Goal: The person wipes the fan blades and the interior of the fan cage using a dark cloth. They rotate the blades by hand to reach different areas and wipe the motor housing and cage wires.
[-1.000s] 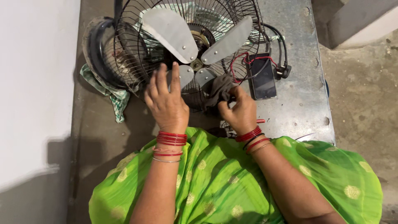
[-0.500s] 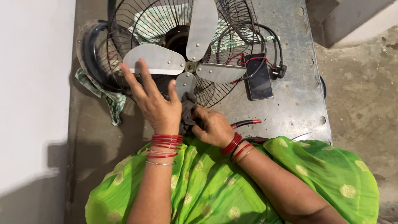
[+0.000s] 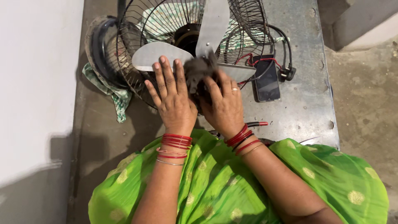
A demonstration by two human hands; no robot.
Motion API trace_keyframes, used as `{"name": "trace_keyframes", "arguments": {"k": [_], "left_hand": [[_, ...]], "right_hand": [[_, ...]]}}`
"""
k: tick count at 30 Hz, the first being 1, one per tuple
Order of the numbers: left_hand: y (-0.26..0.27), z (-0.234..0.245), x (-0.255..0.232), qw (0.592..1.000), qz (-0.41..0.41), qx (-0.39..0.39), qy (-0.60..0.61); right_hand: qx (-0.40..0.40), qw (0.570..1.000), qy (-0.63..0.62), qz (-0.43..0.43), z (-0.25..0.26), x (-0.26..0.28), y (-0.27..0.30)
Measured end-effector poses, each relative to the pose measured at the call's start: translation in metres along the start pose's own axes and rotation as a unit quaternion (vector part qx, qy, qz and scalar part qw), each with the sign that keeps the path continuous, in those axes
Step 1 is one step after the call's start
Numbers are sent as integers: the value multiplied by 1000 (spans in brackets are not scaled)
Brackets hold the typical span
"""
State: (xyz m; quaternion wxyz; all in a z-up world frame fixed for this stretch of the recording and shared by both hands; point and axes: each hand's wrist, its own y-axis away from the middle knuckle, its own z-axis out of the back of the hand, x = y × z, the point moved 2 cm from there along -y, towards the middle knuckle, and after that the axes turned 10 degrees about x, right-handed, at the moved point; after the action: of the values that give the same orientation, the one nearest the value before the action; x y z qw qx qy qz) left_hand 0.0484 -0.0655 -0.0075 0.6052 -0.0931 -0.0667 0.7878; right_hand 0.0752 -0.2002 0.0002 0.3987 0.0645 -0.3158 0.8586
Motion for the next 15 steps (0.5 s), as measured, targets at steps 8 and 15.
{"name": "trace_keyframes", "arguments": {"k": [8,15], "left_hand": [[0,8,-3,992,-29,-29,122],[0,6,-1,995,-21,-5,99]], "right_hand": [[134,966,-130,-180,-14,-29,28],[-26,993,-54,-97,16,-29,16]]}}
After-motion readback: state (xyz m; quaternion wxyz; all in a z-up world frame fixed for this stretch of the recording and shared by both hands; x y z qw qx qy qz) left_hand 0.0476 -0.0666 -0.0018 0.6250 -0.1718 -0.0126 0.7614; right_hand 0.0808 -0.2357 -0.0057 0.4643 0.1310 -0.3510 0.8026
